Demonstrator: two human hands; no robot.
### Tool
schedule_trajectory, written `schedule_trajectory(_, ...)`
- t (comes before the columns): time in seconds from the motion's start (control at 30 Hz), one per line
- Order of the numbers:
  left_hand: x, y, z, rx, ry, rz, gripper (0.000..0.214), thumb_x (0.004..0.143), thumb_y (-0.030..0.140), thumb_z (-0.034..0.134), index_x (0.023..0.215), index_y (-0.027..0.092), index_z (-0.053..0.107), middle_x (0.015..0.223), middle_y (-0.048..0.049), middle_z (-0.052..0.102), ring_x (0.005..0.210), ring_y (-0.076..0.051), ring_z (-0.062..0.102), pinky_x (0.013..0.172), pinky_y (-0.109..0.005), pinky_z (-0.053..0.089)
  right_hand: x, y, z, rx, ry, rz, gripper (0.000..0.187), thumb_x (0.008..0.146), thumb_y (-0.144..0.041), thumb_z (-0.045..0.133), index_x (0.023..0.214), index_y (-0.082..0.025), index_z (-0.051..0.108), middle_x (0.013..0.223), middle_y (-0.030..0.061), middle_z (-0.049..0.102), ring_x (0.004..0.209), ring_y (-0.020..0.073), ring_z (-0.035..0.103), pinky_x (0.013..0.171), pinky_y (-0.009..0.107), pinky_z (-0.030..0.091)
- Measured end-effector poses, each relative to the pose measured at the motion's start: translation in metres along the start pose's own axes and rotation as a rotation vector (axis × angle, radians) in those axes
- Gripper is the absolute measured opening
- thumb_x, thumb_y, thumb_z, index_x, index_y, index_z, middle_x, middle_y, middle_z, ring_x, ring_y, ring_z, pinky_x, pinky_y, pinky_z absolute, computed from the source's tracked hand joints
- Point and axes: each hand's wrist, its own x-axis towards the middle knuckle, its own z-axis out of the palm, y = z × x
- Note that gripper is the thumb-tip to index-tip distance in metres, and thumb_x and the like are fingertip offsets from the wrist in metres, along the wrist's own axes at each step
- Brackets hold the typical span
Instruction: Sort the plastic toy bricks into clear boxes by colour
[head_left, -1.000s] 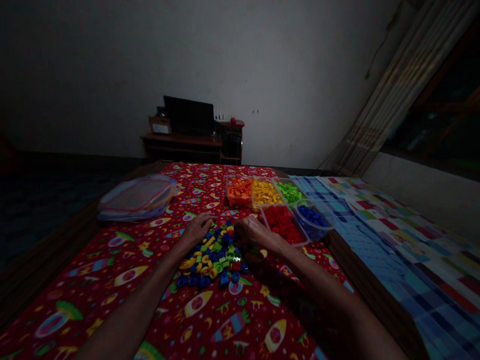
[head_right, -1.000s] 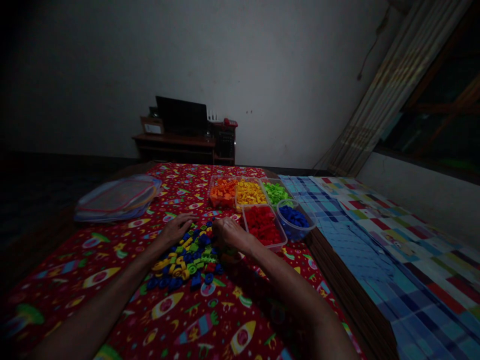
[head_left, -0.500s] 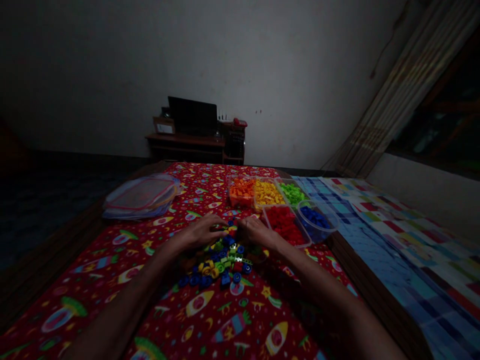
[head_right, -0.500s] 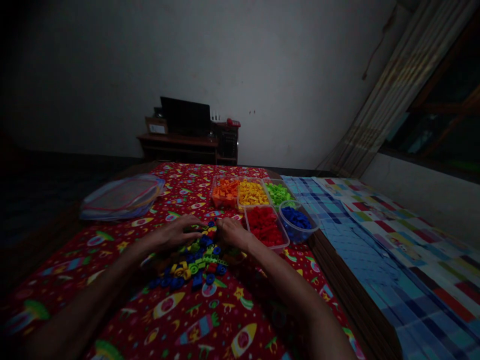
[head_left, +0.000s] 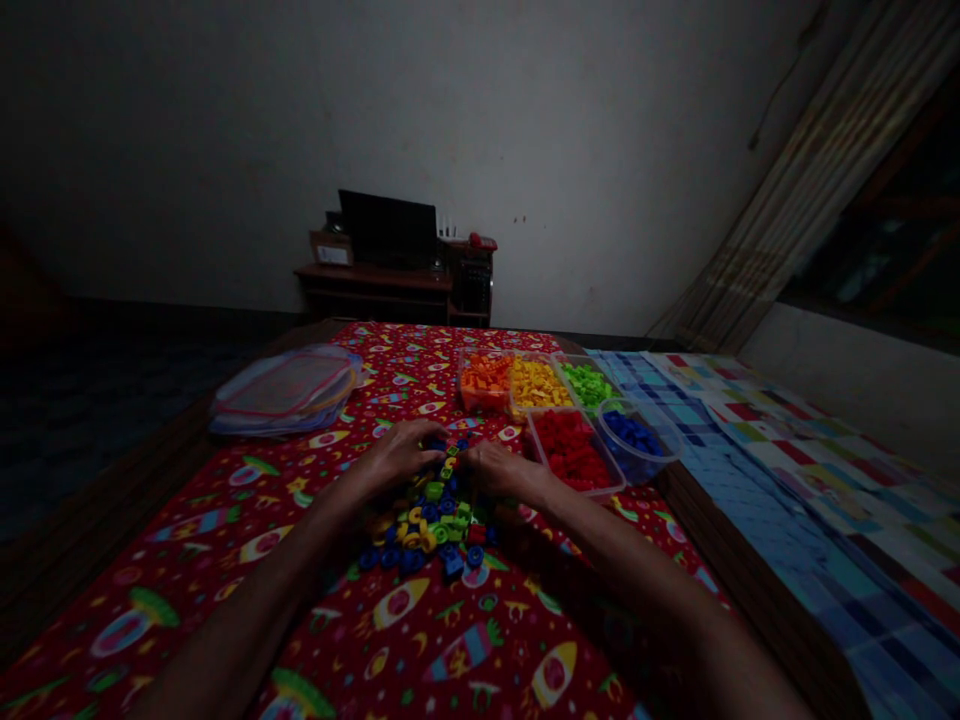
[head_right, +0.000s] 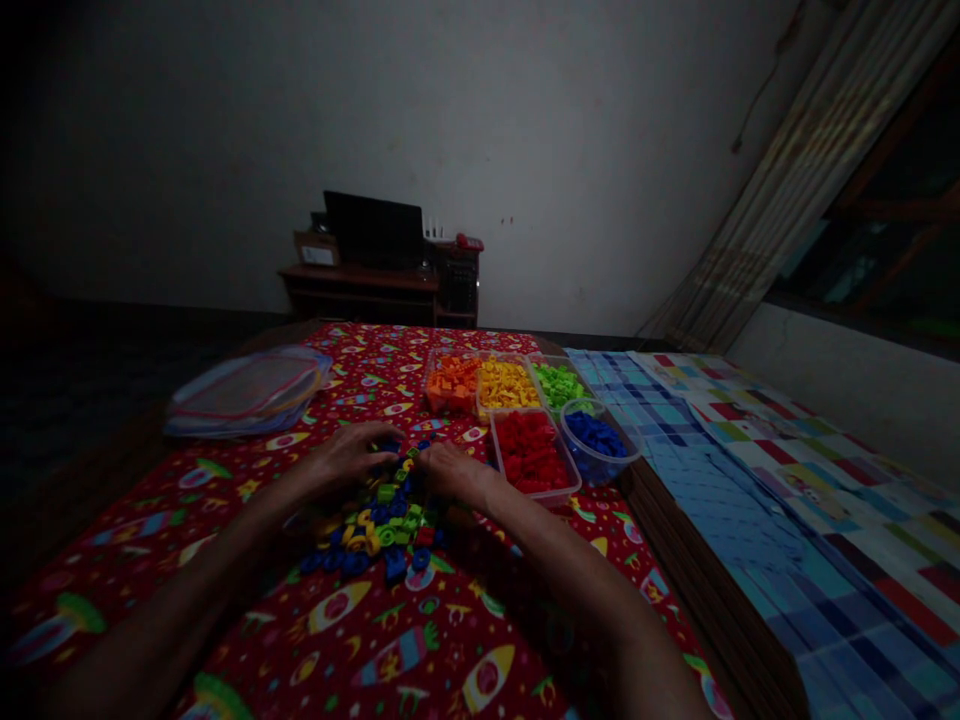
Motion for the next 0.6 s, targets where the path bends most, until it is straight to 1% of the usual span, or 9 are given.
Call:
schedule_trajectory(0.1, 0.000, 0.001, 0.001, 0.004, 0.014, -0.035, 0.036, 0.062, 0.032, 0.068, 0.098, 0.026, 0.072, 0.102, -0.0023, 0.073, 0.094, -0.027, 0.066, 0.085, -0.034, 0.050, 0.000, 0.002, 0.001, 0.057, 0.021, 0.022, 0.017, 0.080, -0.008, 0.054, 0.093, -0.008, 0.064, 0.079, 0.0058, 0.061, 0.067, 0.0112, 0.048, 0.060, 0.022, 0.033)
schedule_trajectory(0.2, 0.001, 0.001, 0.004, -0.028, 0.007, -0.062, 0.044, 0.061, 0.030, 0.068, 0.105, 0.025, 0.069, 0.104, -0.0031, 0.072, 0.093, -0.027, 0.066, 0.082, -0.034, 0.051, -0.005, 0.007, -0.007, 0.161, 0.068, 0.082, 0.015, 0.081, -0.009, 0.054, 0.090, -0.009, 0.066, 0.076, 0.0046, 0.063, 0.065, 0.0110, 0.051, 0.060, 0.021, 0.034)
schedule_trajectory(0.3, 0.002, 0.002, 0.007, -0.066, 0.012, -0.088, 0.052, 0.061, 0.029, 0.066, 0.113, 0.023, 0.065, 0.098, -0.0042, 0.072, 0.087, -0.026, 0.066, 0.076, -0.033, 0.052, -0.009, 0.011, -0.014, 0.268, 0.160, 0.135, 0.017, 0.083, -0.012, 0.053, 0.092, -0.011, 0.068, 0.083, 0.0065, 0.067, 0.074, 0.0145, 0.058, 0.066, 0.022, 0.039)
schedule_trajectory(0.37, 0.003, 0.004, 0.009, -0.107, 0.009, -0.087, 0.056, 0.061, 0.031, 0.065, 0.116, 0.020, 0.063, 0.089, -0.0039, 0.072, 0.081, -0.025, 0.065, 0.071, -0.032, 0.051, -0.009, 0.012, -0.016, 0.359, 0.233, 0.153, 0.022, 0.084, -0.016, 0.053, 0.100, -0.013, 0.067, 0.093, 0.0076, 0.068, 0.082, 0.0167, 0.060, 0.071, 0.024, 0.042)
schedule_trajectory(0.47, 0.004, 0.006, 0.014, -0.223, -0.009, -0.080, 0.063, 0.062, 0.036, 0.065, 0.121, 0.015, 0.058, 0.077, -0.0023, 0.068, 0.074, -0.022, 0.063, 0.065, -0.031, 0.050, -0.007, 0.007, -0.014, 0.436, 0.298, 0.098, 0.029, 0.084, -0.018, 0.055, 0.112, -0.017, 0.063, 0.103, 0.0079, 0.068, 0.088, 0.0183, 0.062, 0.075, 0.026, 0.044)
schedule_trajectory(0.53, 0.004, 0.008, 0.017, -0.278, -0.011, -0.085, 0.067, 0.063, 0.040, 0.065, 0.124, 0.014, 0.055, 0.070, -0.0003, 0.065, 0.068, -0.020, 0.061, 0.061, -0.029, 0.048, -0.007, 0.001, -0.012, 0.422, 0.293, 0.020, 0.032, 0.082, -0.015, 0.056, 0.114, -0.018, 0.063, 0.101, 0.0078, 0.068, 0.086, 0.0182, 0.062, 0.075, 0.026, 0.044)
schedule_trajectory(0.6, 0.003, 0.010, 0.019, -0.289, -0.012, -0.092, 0.069, 0.065, 0.042, 0.064, 0.126, 0.013, 0.053, 0.063, 0.0020, 0.061, 0.062, -0.019, 0.059, 0.056, -0.027, 0.046, -0.008, -0.004, -0.011, 0.401, 0.281, -0.033, 0.032, 0.081, -0.012, 0.056, 0.112, -0.018, 0.063, 0.096, 0.0072, 0.069, 0.080, 0.0166, 0.061, 0.071, 0.024, 0.044)
